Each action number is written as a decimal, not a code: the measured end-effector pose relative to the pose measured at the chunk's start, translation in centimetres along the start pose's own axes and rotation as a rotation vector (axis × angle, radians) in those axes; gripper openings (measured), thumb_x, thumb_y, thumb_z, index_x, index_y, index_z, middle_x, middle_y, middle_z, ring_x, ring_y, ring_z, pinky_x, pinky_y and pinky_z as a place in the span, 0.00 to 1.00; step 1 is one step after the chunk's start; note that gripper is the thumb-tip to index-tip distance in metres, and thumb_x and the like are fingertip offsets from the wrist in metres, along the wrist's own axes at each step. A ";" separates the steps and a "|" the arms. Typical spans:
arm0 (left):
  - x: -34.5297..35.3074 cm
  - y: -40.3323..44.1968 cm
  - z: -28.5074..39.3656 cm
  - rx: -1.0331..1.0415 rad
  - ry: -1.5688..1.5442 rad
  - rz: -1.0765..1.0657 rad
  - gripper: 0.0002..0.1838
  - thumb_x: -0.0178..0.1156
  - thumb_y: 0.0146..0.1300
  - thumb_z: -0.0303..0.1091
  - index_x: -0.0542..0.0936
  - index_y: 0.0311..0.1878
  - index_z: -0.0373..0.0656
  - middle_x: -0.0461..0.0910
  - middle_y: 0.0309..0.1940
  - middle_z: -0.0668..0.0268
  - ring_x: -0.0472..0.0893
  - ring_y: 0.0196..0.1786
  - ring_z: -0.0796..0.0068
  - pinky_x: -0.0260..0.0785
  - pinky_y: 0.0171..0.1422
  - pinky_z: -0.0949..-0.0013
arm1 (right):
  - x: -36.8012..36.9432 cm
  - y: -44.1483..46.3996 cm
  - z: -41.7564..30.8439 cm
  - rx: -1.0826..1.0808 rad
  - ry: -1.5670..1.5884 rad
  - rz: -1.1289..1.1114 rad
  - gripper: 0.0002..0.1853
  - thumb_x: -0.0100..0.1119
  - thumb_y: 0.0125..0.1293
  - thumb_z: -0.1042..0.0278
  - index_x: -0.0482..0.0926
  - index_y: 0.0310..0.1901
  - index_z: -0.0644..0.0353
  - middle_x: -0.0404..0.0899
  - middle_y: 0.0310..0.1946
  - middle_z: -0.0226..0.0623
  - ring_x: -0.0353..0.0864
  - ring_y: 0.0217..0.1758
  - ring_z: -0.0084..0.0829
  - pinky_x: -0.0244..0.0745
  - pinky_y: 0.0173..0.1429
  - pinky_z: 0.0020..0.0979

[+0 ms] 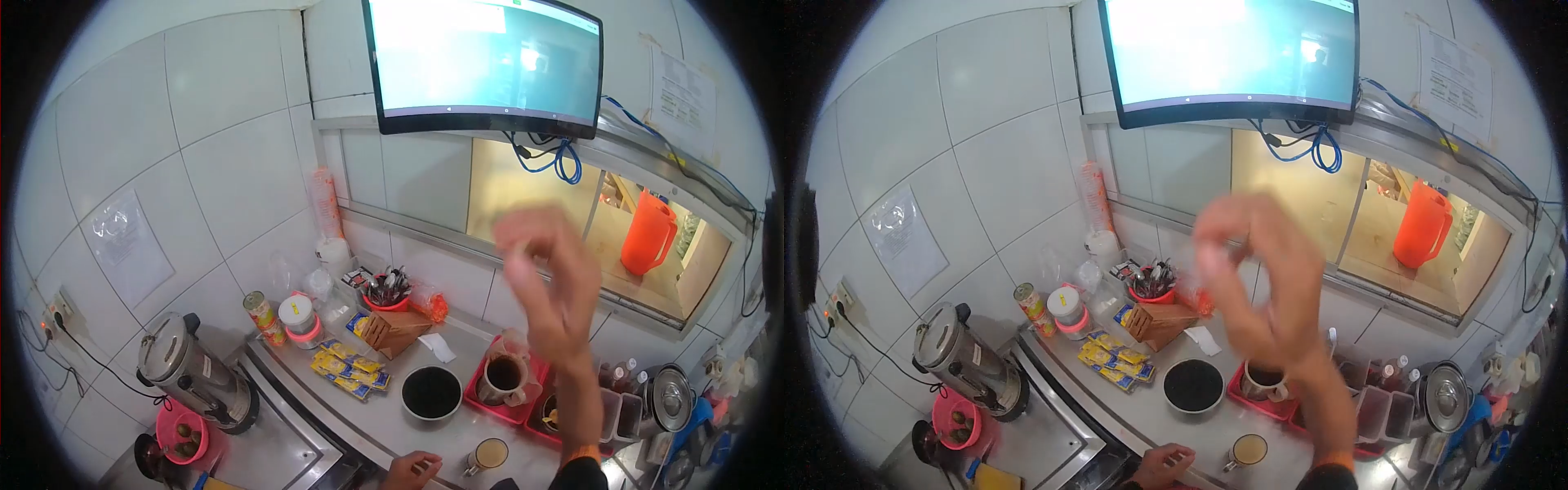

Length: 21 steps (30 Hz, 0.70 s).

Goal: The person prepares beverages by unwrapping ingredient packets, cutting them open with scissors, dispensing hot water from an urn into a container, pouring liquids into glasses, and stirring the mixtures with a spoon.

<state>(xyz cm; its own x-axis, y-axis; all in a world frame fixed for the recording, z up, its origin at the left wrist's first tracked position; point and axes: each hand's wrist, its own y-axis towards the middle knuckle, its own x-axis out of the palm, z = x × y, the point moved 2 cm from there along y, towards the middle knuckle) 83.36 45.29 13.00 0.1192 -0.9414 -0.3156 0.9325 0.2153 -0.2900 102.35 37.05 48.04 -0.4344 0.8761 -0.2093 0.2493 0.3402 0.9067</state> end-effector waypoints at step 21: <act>-3.5 -2.1 -8.6 -0.456 0.123 -0.276 0.37 0.53 0.68 0.53 0.58 0.75 0.45 0.64 0.70 0.51 0.69 0.67 0.55 0.61 0.70 0.58 | 1.0 19.6 9.8 -0.447 -1.169 0.492 0.29 0.56 0.67 0.50 0.67 0.66 0.50 0.53 0.68 0.56 0.51 0.71 0.56 0.51 0.69 0.59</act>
<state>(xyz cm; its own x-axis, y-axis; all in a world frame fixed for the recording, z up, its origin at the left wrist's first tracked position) 78.07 50.40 6.92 -0.1748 -0.9475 -0.2676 0.6781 0.0812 -0.7305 115.27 47.94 62.06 0.6615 0.7266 0.1858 -0.2342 -0.0352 0.9715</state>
